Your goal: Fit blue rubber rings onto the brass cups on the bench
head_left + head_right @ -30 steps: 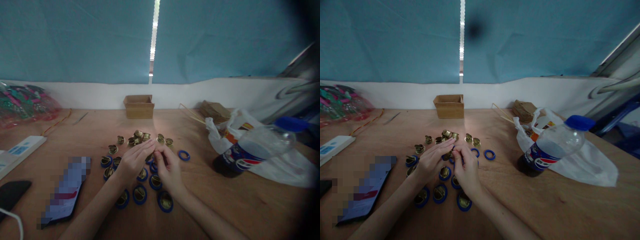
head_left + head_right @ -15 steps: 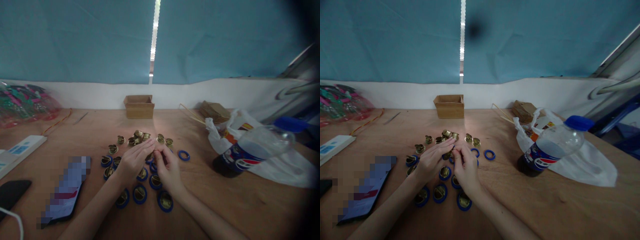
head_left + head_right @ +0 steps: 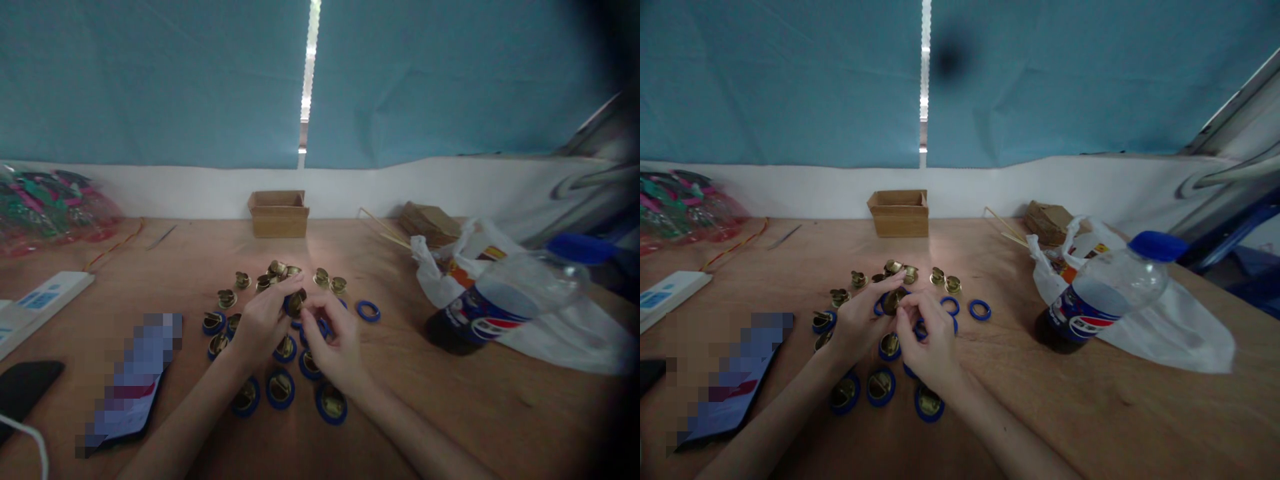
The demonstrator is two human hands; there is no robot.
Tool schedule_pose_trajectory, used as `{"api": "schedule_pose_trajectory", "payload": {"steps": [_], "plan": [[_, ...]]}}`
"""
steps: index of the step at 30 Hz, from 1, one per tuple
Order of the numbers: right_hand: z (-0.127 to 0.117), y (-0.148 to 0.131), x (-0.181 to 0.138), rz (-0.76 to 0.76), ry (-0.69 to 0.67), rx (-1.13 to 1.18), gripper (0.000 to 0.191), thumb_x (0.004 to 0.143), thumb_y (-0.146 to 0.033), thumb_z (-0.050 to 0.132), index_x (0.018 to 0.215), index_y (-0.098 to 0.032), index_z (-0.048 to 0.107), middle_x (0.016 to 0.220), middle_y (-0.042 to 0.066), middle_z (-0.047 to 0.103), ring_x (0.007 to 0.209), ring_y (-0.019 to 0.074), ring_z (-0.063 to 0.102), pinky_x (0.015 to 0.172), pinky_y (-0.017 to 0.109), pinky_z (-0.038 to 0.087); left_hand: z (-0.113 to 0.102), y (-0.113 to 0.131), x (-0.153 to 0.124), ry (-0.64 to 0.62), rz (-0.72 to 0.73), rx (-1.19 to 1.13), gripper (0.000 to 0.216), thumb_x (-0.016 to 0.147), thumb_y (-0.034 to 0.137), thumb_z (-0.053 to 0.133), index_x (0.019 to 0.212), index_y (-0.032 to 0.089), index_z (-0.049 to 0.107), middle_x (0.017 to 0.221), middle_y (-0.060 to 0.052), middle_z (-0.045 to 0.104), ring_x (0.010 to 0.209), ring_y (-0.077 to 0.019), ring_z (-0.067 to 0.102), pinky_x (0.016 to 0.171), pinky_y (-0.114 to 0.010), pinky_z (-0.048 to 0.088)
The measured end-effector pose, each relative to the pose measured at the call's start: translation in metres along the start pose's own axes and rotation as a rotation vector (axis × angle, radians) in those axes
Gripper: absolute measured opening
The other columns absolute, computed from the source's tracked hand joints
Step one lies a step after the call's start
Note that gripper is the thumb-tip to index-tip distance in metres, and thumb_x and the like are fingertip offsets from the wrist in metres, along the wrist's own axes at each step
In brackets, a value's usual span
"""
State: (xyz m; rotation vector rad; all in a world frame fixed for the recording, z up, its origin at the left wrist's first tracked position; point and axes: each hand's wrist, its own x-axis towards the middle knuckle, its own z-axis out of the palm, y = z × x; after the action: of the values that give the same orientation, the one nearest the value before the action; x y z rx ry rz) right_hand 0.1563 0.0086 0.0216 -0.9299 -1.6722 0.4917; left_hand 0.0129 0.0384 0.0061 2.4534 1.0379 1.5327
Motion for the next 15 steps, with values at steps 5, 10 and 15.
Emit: {"api": "schedule_pose_trajectory", "payload": {"steps": [5,10,15], "plan": [[-0.0028,-0.001,-0.0038,-0.15,-0.064,-0.132,0.017,0.083,-0.011,0.051,0.097,-0.02,0.056,0.084,0.005,0.06,0.075,0.0177,0.057,0.066,0.032,0.048,0.0018,0.0018,-0.0015,0.037,-0.111,0.013,0.043,0.076,0.002,0.057,0.115,0.021,0.055,0.116,-0.004,0.067,0.103,-0.0178,0.065,0.091,-0.03,0.054],[0.0006,0.0054,-0.008,-0.208,-0.137,-0.235,0.018,0.085,-0.013,0.053,0.101,-0.02,0.053,0.096,0.008,0.061,0.091,0.0216,0.058,0.077,0.036,0.049,-0.0014,0.0015,-0.0011,-0.038,-0.097,0.001,0.043,0.077,0.0,0.051,0.116,0.019,0.054,0.117,-0.006,0.066,0.108,-0.0181,0.063,0.093,-0.03,0.052],[0.0029,0.0069,-0.0088,-0.13,-0.185,-0.353,0.006,0.09,-0.019,0.049,0.095,-0.02,0.052,0.097,0.008,0.057,0.089,0.0217,0.056,0.076,0.036,0.047,0.0002,0.0004,-0.0026,-0.074,-0.029,0.029,0.045,0.077,-0.001,0.046,0.118,0.016,0.054,0.118,-0.009,0.066,0.109,-0.0189,0.062,0.096,-0.032,0.051]]}}
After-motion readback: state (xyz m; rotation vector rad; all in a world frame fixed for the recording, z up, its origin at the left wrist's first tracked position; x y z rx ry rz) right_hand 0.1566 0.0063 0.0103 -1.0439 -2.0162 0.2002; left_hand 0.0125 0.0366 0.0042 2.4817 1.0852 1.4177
